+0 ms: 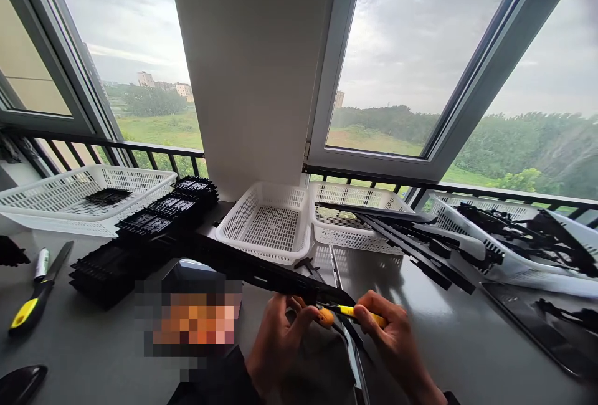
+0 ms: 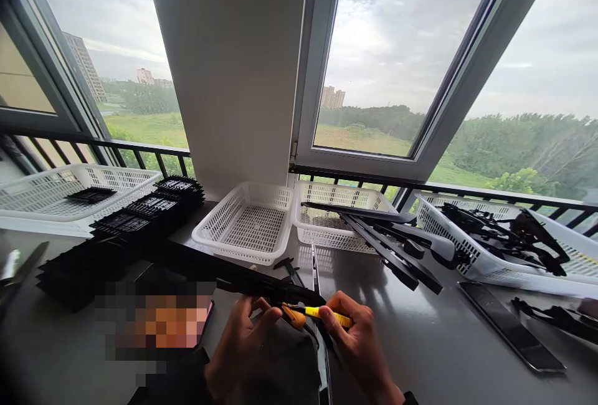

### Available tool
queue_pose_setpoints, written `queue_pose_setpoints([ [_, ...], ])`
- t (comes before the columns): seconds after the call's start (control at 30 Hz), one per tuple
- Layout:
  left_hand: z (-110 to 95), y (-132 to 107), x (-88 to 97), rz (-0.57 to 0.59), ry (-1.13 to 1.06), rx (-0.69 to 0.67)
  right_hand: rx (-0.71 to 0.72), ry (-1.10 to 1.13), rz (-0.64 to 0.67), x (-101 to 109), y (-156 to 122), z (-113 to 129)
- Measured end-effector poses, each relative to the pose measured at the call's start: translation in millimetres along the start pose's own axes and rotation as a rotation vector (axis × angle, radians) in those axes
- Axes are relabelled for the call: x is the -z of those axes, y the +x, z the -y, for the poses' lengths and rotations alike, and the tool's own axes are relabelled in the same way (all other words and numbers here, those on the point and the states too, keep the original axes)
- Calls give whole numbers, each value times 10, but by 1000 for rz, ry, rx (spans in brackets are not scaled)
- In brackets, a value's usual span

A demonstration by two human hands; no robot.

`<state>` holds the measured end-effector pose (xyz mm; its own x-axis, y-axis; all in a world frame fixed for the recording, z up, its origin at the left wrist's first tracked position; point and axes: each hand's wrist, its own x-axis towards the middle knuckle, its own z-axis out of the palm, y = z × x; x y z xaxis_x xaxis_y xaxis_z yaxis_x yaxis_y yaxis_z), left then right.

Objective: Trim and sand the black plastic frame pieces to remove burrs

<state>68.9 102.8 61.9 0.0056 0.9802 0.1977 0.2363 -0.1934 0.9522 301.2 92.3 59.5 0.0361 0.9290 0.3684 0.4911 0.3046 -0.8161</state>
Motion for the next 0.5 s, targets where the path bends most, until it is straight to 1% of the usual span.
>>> queue_pose_setpoints([
  [0.13, 3, 6, 3, 5, -9, 15, 8, -21, 17, 12, 9, 10],
  [0.3, -99, 3, 7, 65, -72, -24, -22, -5, -51, 69, 24, -3],
  [0.37, -120, 8, 9, 83, -95, -33, -37, 2, -56, 80, 22, -5],
  [0.5, -82, 27, 13, 45, -71, -13, -47, 11, -75, 79, 17, 12],
])
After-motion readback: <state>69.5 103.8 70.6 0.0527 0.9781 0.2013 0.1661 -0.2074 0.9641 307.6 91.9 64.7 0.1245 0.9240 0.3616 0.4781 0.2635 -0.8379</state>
